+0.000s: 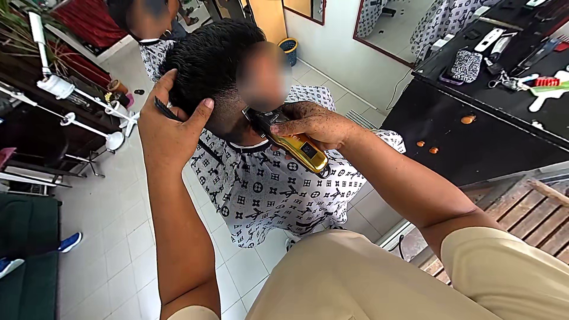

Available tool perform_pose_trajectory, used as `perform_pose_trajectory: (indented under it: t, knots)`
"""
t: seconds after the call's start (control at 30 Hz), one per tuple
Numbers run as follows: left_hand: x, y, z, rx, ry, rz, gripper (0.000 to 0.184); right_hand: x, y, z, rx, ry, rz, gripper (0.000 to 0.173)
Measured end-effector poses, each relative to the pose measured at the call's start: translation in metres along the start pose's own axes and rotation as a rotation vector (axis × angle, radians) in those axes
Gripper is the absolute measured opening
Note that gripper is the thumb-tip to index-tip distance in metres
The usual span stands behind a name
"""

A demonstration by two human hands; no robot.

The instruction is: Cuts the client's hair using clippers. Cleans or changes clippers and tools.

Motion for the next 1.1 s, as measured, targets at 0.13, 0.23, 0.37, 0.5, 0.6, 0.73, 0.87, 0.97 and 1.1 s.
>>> perform_pose_trajectory:
  t: [0.13,0.23,0.37,0.5,0.6,0.73,0.87,0.97,1.1]
  knots:
    - [0.000,0.000,0.000,0.013,0.009,0.008,0.072,-0.001,0.002,0.002,-0.025,0.187,0.014,0.037]
    - [-0.002,-0.001,0.000,-0.001,-0.003,0.008,0.072,-0.012,0.009,0.004,0.051,0.157,0.051,0.034]
    - [0.001,0.001,-0.003,-0.004,-0.001,0.010,0.071,-0.024,0.009,0.000,0.041,0.010,0.079,0.027]
    - [0.000,0.001,-0.003,-0.025,-0.029,0.015,0.073,-0.025,0.005,0.001,0.028,-0.005,0.104,0.025]
    - [0.000,0.001,-0.004,-0.017,-0.032,0.019,0.073,-0.021,0.004,0.002,0.016,0.017,0.082,0.026]
    - [0.000,0.002,-0.004,-0.025,-0.017,0.014,0.072,-0.019,0.002,-0.001,0.024,0.018,0.075,0.028]
    - [0.001,0.001,-0.004,-0.022,-0.015,0.021,0.072,-0.015,0.002,0.000,-0.005,0.003,0.065,0.028]
    - [0.000,0.001,-0.004,-0.021,-0.010,0.013,0.072,-0.015,0.002,0.000,0.014,-0.012,0.061,0.027]
    - [0.001,0.001,-0.004,-0.025,-0.004,0.020,0.073,-0.010,0.001,-0.001,-0.012,0.000,0.030,0.028]
Point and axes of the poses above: each hand's wrist, its own y-axis away from the middle knuckle, its own x-axis out of the palm, z = x × y, the point moved 1 cm from there along -y, towards the middle knuckle, and after that the axes turned 14 degrees about z, right-handed, at the moved point
